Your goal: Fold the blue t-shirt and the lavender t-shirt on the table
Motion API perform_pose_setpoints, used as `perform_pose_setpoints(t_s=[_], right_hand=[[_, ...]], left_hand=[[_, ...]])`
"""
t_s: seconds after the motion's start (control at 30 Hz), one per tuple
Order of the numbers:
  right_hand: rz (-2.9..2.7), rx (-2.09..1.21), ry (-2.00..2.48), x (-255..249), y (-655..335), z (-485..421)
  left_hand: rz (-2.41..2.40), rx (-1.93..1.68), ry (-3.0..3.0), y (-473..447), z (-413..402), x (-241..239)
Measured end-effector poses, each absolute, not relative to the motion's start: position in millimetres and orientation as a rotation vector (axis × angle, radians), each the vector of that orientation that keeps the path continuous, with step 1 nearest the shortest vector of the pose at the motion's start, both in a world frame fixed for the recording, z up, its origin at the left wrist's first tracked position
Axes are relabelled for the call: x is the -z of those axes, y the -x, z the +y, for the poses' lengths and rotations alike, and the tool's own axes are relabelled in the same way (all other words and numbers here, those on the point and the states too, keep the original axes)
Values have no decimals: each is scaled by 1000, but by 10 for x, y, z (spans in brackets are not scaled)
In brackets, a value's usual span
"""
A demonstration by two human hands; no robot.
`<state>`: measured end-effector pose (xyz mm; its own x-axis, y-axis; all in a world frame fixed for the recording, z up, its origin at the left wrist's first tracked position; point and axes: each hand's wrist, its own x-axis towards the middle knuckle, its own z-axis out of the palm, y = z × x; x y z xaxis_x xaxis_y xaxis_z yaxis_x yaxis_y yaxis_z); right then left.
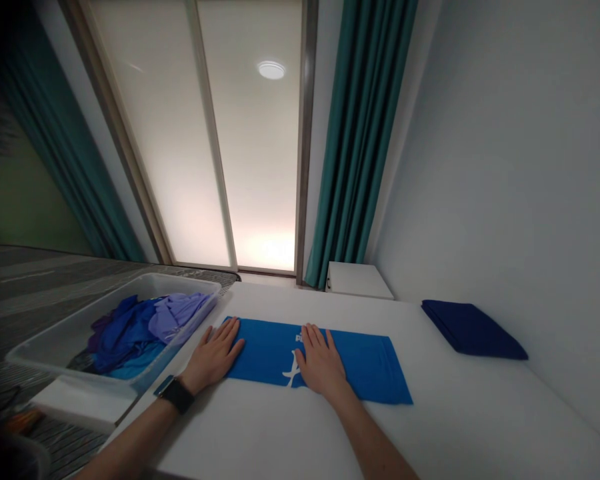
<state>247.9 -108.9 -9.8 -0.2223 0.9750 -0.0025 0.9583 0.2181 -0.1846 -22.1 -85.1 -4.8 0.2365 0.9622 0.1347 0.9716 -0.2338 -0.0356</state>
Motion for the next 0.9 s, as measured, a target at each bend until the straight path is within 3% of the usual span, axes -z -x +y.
perform_pose_setpoints(t_s=[0.27,0.6,0.9], right_hand=[[-2374,-249,1903,73,-2476,-1091],[-2346,-224,1887,91,-2471,-1080],[-2354,-272,1878,86,-2483,-1080]], left_hand=[[-1850,178,2353,271,-810,83],[-1297,404,2643,-430,-955,54],[-1610,407,2605,255,-657,276]])
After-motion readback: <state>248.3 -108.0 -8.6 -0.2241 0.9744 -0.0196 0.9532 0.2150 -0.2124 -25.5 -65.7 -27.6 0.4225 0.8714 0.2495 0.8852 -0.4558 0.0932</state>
